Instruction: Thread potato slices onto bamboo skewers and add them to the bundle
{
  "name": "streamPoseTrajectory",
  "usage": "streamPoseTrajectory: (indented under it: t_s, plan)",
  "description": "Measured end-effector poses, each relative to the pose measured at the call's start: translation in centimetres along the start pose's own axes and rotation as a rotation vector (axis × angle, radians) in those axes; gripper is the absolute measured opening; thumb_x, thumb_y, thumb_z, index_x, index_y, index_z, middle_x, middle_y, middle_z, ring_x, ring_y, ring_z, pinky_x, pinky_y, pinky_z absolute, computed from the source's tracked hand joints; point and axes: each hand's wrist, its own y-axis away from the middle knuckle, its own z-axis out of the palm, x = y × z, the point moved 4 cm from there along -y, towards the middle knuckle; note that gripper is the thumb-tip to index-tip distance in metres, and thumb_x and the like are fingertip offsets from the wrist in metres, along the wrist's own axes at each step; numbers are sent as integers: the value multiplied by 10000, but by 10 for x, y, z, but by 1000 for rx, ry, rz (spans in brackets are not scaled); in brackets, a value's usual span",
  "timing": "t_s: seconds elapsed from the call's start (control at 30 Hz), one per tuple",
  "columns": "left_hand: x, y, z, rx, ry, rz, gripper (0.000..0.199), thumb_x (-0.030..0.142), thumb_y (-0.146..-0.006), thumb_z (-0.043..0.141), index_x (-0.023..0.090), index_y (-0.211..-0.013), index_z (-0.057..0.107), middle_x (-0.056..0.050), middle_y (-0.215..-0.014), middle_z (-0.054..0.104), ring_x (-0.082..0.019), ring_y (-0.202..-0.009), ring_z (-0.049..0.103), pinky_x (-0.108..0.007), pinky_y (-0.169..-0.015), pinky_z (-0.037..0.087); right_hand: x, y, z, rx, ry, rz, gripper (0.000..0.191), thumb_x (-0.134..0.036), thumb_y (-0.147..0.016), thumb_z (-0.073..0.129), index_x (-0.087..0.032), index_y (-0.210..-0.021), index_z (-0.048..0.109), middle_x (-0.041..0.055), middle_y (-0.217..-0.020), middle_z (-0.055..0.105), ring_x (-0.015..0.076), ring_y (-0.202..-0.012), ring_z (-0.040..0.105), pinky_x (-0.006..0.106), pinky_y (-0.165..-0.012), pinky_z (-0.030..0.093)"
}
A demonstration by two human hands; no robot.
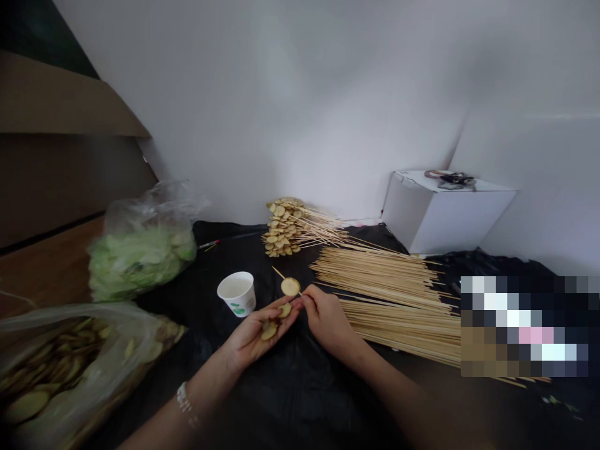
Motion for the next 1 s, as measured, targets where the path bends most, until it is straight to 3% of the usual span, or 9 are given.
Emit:
streamPoseTrajectory:
  t_s: [0.2, 0.4, 0.67, 1.0]
  plan:
    - [-1, 1, -1, 43, -33, 47, 260, 82, -836, 548, 64, -1095, 546, -195, -1136, 634, -242, -1053, 620, -305, -899, 509, -2, 2, -2, -9, -29, -21, 231, -237, -913, 385, -200, -729, 521, -21, -603, 537, 124, -569, 491, 232, -566, 321]
    - [8, 4, -2, 188, -49, 111, 149, 103, -831, 577, 114, -978, 597, -101, -881, 676, -138, -749, 676, -201, -640, 549, 0, -2, -12, -72, -40, -15, 222, -279, -909, 410, -193, -763, 555, -23, -602, 541, 128, -592, 503, 232, -577, 341]
    - [16, 4, -2, 247, 35, 128, 113, 70, -808, 588, 124, -904, 614, -78, -831, 640, -106, -663, 637, -160, -534, 519, 1, -5, -37, -360, 2, -12, 254, -295, -903, 426, -178, -787, 620, -29, -581, 527, 107, -540, 464, 219, -525, 324]
    - [14, -2, -9, 222, 77, 159, 102, 57, -820, 568, 109, -887, 625, -72, -799, 636, -91, -627, 621, -142, -504, 509, 2, -5, -43, -418, 122, -63, 250, -262, -887, 437, -180, -758, 635, 4, -676, 612, 126, -627, 508, 230, -589, 335]
